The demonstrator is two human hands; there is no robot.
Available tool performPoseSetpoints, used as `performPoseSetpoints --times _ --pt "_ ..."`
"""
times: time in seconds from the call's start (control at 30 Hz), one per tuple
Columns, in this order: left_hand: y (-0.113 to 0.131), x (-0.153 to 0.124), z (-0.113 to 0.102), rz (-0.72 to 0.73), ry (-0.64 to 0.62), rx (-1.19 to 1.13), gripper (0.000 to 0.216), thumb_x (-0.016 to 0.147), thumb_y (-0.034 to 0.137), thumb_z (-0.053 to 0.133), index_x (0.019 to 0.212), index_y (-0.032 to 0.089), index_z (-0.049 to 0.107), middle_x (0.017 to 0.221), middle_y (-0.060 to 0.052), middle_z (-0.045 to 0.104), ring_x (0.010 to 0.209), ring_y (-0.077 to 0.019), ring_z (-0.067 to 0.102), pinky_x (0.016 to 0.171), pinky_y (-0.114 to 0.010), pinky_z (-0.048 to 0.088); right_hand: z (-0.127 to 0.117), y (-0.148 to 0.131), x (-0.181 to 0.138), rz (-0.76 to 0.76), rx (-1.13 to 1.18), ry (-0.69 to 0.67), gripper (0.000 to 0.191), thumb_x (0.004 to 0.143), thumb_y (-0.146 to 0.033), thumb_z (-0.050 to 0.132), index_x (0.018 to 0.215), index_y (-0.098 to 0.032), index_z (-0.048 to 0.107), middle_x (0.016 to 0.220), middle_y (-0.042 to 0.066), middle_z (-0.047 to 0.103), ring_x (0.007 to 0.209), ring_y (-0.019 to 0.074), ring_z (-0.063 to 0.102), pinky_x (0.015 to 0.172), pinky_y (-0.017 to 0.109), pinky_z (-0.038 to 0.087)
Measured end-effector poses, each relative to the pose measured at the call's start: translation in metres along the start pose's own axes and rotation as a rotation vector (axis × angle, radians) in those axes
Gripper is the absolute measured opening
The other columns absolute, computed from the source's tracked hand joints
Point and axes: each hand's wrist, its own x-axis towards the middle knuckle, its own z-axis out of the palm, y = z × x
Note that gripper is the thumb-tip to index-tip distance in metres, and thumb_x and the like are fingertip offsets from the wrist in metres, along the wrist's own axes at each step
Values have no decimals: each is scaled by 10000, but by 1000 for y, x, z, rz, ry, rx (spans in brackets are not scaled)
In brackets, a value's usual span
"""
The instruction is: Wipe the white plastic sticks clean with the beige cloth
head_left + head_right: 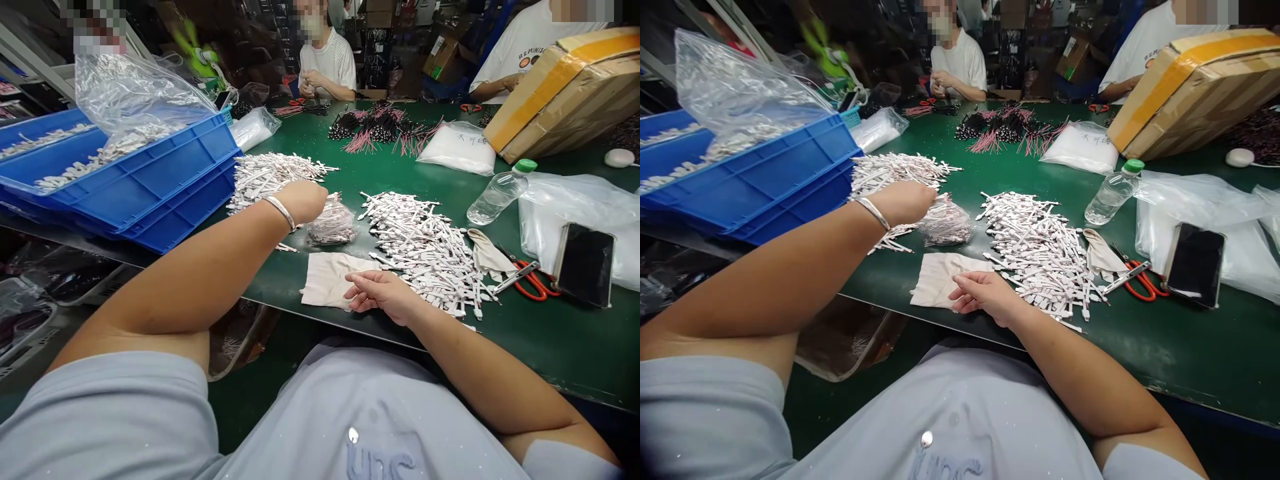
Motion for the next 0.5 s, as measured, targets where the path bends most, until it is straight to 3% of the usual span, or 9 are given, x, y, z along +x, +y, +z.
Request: performPoseSetpoints --times 0.2,0.5 --pt "-4 24 7 38 -42 24 343 805 145 430 1061 69 646 976 -185 675 932 -273 625 819 -332 458 1 4 -1 -14 -31 -38 284 886 -363 713 977 -106 632 832 93 642 650 149 637 536 164 528" --pt "-8 25 16 -47 -71 -71 348 759 163 487 1039 76 675 1001 -207 680 954 -287 623 831 -339 457 -1 8 -2 -18 -85 -53 391 830 -459 743 988 -117 639 842 87 637 677 156 636 556 173 522"
